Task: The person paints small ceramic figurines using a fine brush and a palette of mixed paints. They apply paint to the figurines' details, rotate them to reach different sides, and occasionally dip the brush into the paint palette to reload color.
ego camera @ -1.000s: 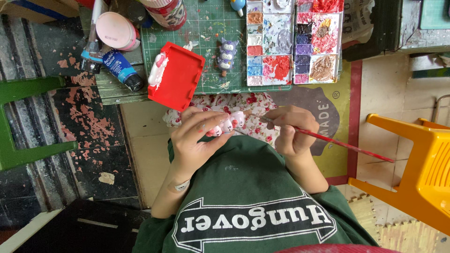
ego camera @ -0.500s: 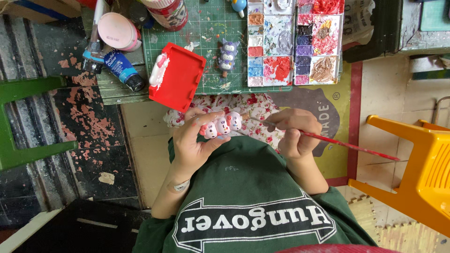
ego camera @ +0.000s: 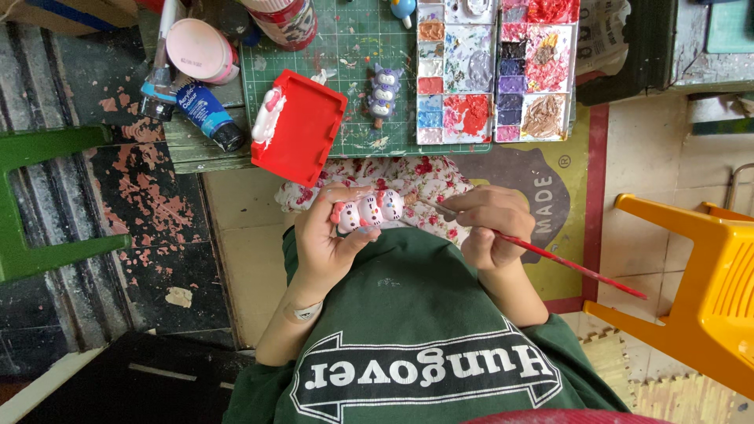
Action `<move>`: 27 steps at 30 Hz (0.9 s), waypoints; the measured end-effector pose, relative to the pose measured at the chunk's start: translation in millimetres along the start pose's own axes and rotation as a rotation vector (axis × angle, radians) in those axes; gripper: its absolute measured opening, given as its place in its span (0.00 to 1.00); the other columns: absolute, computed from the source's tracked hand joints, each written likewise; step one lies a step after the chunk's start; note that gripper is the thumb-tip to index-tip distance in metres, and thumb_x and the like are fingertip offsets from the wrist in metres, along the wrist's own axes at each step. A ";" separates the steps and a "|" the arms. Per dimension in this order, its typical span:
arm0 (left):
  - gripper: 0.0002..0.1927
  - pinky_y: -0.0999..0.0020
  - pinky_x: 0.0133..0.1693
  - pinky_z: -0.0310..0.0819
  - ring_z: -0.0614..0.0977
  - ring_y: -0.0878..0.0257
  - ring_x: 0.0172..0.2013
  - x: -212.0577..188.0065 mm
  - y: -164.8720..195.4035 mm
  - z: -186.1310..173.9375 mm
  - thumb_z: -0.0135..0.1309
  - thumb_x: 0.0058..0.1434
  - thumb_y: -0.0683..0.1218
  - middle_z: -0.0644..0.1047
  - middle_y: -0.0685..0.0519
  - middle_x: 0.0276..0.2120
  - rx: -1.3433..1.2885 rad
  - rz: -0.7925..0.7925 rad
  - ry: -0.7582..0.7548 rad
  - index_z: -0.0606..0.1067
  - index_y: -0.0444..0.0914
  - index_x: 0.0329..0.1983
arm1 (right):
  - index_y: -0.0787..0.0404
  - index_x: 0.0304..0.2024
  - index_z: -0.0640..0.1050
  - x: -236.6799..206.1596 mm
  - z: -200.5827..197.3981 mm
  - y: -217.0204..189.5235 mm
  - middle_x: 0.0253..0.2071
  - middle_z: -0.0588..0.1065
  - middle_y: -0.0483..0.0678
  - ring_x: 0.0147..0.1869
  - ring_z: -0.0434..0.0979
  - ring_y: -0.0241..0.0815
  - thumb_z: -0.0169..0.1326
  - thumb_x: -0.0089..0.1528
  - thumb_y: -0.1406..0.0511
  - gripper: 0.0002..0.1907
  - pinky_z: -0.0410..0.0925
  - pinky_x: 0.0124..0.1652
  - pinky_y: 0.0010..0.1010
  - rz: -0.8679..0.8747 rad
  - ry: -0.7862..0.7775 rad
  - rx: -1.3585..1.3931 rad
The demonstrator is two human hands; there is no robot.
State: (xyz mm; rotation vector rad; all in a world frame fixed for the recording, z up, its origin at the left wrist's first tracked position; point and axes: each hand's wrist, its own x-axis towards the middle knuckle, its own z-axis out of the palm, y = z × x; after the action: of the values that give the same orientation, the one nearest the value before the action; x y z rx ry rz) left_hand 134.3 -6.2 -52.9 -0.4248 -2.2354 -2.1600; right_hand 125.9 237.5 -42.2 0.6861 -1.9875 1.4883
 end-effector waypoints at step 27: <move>0.18 0.70 0.40 0.81 0.85 0.62 0.39 2.0 -1.2 1.0 0.61 0.70 0.47 0.77 0.47 0.46 -0.276 -0.108 0.012 0.70 0.31 0.53 | 0.62 0.34 0.73 2.9 6.9 -8.0 0.30 0.79 0.52 0.27 0.79 0.44 0.43 0.75 0.58 0.19 0.72 0.30 0.33 0.057 -0.166 -0.016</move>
State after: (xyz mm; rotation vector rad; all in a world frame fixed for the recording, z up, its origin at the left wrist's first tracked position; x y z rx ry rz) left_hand 132.3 -4.8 -53.7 -0.2973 -2.0024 -2.5300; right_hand 128.5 228.6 -36.3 0.7740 -2.1571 1.4886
